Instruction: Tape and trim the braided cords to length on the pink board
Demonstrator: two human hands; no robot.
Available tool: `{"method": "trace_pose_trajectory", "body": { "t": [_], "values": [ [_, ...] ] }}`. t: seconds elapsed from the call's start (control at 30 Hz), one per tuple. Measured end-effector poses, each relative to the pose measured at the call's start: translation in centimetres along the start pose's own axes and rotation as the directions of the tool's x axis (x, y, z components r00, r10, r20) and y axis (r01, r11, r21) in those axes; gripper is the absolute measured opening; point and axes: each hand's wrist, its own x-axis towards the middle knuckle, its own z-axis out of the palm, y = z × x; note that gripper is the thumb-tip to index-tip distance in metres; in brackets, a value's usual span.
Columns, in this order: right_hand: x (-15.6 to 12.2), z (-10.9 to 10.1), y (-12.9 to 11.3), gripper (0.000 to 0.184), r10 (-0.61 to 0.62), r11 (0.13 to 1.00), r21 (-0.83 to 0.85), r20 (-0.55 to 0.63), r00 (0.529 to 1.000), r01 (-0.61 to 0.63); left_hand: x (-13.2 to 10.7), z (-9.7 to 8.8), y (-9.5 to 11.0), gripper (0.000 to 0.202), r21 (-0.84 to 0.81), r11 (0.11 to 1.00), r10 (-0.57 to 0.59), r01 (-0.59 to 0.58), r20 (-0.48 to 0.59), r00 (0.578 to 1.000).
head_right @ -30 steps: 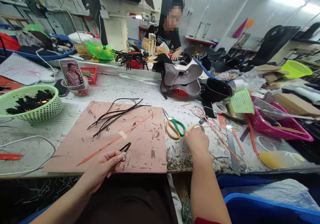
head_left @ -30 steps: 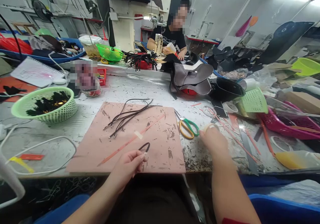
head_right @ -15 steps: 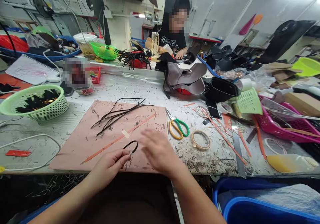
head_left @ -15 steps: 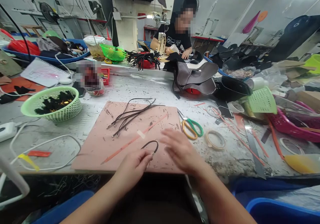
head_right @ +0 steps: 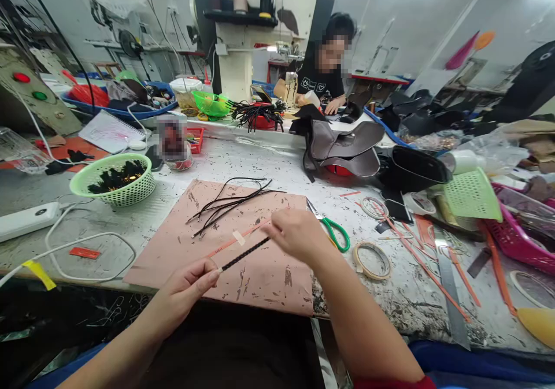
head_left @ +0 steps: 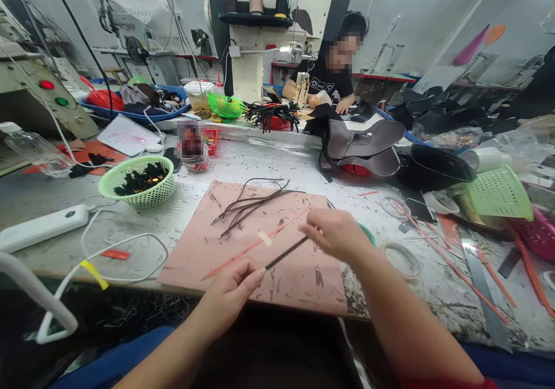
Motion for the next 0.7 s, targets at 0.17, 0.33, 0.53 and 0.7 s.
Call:
{"method": "trace_pose_trajectory", "body": {
  "t": [0.17, 0.33, 0.53, 0.7],
  "values": [
    [-0.8, 1.1, 5.3, 0.027, 0.528, 0.821, -0.304, 0.081, 0.846, -0.483, 1.7, 1.0, -3.5, 0.03, -0.098, 0.99, -0.119, 0.1, -0.208, 0.971],
    [-5.6, 3.5, 6.2, 0.034, 0.755, 0.652, -0.395, 0.261, 0.602, -0.647, 1.7, 1.0, -4.4, 0.031, -0.16, 0.982, -0.132, 0.102, -0.194, 0.972],
    [-7.2, 3.6, 5.6, 0.061, 0.812, 0.582, -0.307, 0.162, 0.561, -0.753, 1.2, 0.5, -3.7, 0.029, -0.312, 0.945, -0.122, 0.095, -0.067, 0.99],
    [-7.5, 2.2, 5.4, 0.064, 0.906, 0.423, -0.102, 0.011, 0.424, -0.9, 0.8, 0.6, -2.9, 0.03, -0.375, 0.915, -0.185, 0.148, -0.067, 0.98]
  ]
}}
